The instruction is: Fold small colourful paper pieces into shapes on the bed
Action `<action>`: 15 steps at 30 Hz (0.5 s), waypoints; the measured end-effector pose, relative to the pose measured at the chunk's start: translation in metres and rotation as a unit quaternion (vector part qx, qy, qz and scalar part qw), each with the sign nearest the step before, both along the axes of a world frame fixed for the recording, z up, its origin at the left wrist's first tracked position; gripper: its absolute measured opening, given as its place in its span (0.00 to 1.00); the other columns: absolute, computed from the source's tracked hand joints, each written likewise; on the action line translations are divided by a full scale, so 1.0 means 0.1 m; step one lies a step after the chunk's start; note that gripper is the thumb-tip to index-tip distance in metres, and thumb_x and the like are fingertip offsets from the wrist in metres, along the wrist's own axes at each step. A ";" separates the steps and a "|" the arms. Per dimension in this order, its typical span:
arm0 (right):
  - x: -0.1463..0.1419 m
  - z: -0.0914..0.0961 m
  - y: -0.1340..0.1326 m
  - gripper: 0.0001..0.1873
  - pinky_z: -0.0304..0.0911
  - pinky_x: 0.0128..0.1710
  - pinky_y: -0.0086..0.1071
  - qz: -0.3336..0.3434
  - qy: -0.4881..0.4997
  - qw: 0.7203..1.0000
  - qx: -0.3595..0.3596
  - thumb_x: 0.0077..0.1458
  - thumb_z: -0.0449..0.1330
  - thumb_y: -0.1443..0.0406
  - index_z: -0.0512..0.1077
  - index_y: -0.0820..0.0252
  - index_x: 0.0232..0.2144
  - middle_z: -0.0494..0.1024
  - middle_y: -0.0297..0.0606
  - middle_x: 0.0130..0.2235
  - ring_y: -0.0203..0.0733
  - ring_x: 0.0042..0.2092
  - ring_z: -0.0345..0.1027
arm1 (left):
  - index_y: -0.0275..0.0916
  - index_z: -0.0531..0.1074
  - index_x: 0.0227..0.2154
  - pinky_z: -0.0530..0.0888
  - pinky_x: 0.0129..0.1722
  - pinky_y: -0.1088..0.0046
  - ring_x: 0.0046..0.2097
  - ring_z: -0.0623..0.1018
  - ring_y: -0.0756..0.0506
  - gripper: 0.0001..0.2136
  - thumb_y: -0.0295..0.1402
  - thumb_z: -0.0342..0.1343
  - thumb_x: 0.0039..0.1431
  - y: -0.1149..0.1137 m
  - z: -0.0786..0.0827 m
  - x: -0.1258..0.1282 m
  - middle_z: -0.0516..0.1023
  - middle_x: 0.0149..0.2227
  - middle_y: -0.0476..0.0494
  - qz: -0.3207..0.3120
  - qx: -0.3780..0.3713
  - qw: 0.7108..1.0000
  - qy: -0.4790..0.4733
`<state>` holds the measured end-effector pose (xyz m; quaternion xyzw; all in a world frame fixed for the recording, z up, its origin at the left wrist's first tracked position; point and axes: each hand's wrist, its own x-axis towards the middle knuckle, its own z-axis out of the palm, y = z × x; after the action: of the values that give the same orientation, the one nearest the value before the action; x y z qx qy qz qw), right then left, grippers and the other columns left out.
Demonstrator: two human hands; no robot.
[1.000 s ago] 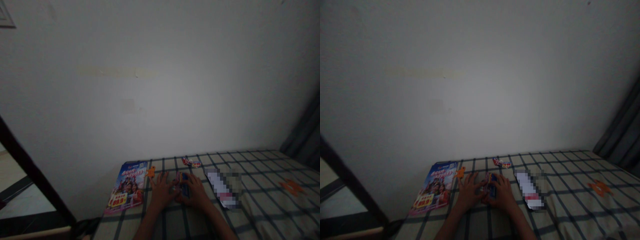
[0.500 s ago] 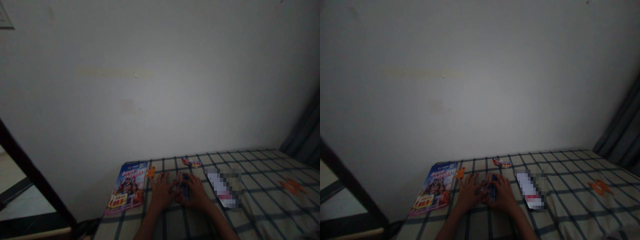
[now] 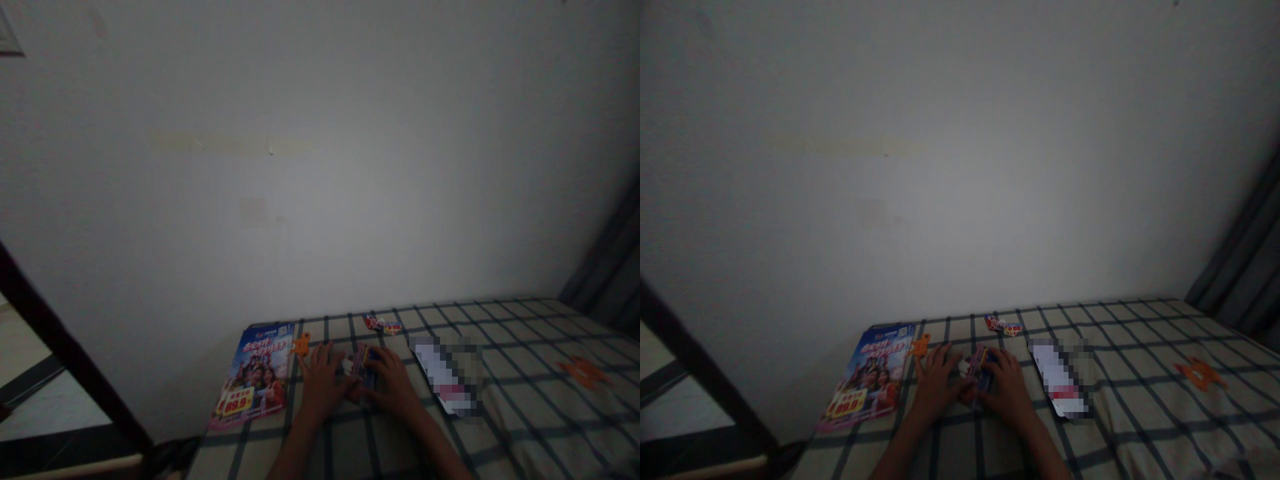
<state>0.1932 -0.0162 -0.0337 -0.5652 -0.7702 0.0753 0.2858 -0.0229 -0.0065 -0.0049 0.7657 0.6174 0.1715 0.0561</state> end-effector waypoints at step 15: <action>0.07 -0.12 0.40 0.15 0.60 0.60 0.48 -0.083 0.107 0.984 0.117 0.59 0.59 0.62 0.77 0.54 0.48 0.75 0.45 0.53 0.53 0.58 0.62 | 0.65 0.71 0.55 0.33 0.62 0.31 0.67 0.58 0.32 0.22 0.51 0.59 0.57 0.05 -0.11 -0.03 0.63 0.66 0.47 -0.015 0.055 0.995 -0.077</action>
<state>0.2001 0.0235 -0.0461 -0.5787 -0.6891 0.0205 0.4358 -0.0258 -0.0014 -0.0161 0.7611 0.5895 0.2630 0.0636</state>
